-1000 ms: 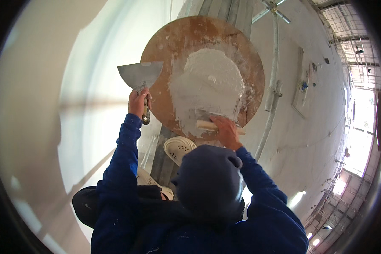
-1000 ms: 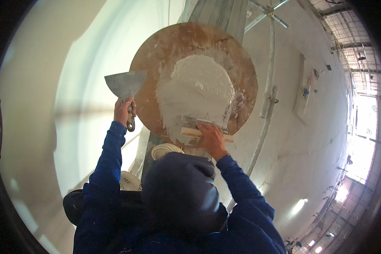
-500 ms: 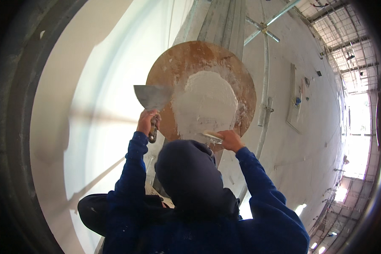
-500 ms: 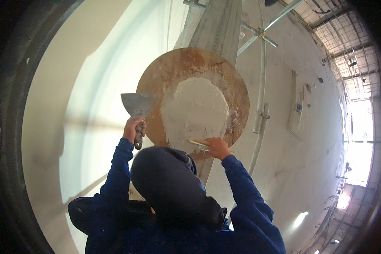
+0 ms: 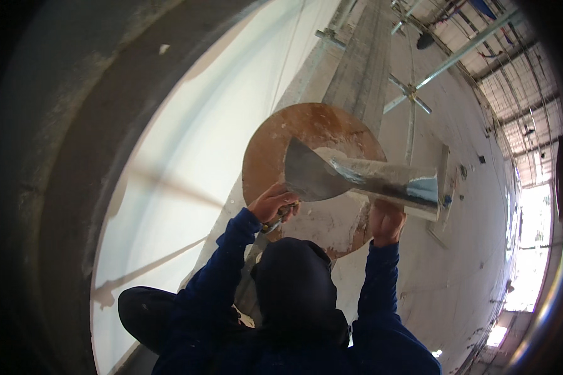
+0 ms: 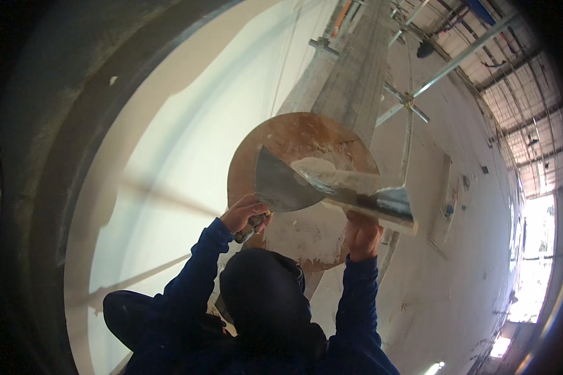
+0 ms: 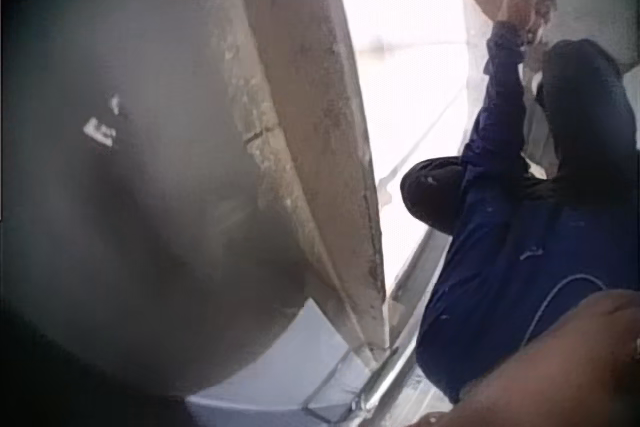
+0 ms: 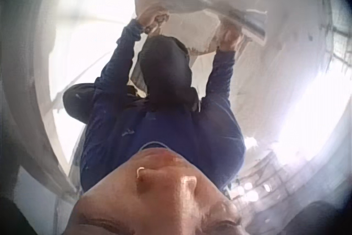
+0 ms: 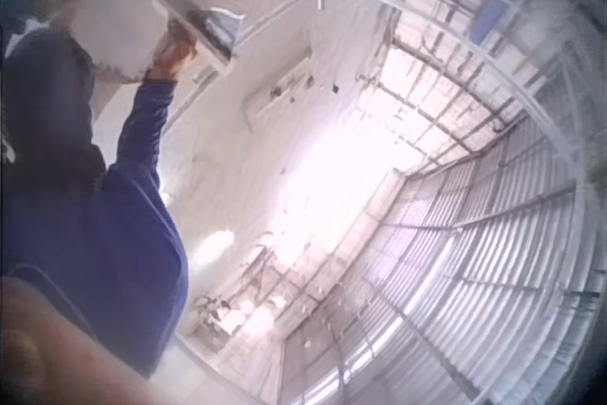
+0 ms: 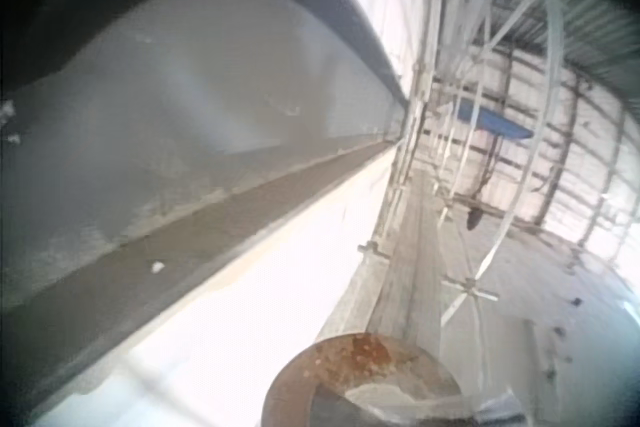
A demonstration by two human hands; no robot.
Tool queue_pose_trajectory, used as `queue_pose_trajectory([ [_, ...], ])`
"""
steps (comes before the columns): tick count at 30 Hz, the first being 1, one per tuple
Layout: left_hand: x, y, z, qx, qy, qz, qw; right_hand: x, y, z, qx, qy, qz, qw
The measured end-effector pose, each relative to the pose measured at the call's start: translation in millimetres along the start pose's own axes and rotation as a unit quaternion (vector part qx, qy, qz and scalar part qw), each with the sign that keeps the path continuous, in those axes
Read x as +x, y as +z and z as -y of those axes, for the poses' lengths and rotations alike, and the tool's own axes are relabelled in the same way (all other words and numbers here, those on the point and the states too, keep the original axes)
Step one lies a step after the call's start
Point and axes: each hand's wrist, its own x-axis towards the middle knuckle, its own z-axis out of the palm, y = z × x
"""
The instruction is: The person applies plaster to a ceiling using a hawk and trowel. They repeatedly scoop plaster from the hawk and spread it onto the ceiling surface in smooth, sweeping motions, working on a large area above scaffolding.
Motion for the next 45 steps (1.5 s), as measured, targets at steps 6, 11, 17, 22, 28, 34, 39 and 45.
queue_pose_trajectory([
  [6, -9.8, 5.8, -33.6, 0.020, 0.025, -0.003, 0.999, 5.6, 32.2, -7.1, -0.091, -0.175, 0.224, 0.954],
  [11, -20.9, 13.6, -59.7, 0.087, 0.021, -0.029, 0.996, 13.3, 65.6, 15.0, -0.241, -0.256, 0.338, 0.873],
  [17, -31.5, 29.4, -82.1, 0.100, -0.001, -0.011, 0.995, 27.1, 71.2, 14.6, -0.418, -0.243, 0.259, 0.836],
  [22, -33.5, 27.6, -85.3, 0.023, 0.037, -0.001, 0.999, 35.9, 38.3, 7.3, -0.540, -0.220, 0.210, 0.785],
  [28, -35.9, 5.0, -97.9, 0.033, 0.103, -0.067, 0.992, 7.9, -49.3, -16.8, -0.685, 0.113, 0.042, 0.719],
  [34, -36.9, -9.0, -86.4, 0.043, 0.109, -0.088, 0.989, 14.3, -37.8, -82.9, -0.719, -0.027, 0.188, 0.668],
  [39, -30.8, -2.9, -81.0, 0.053, 0.084, -0.121, 0.988, -2.4, -40.6, -202.7, -0.805, -0.093, 0.152, 0.566],
  [45, -41.9, -14.5, -72.3, 0.013, 0.090, -0.136, 0.987, -59.8, -26.2, -204.4, -0.803, 0.048, 0.262, 0.533],
])
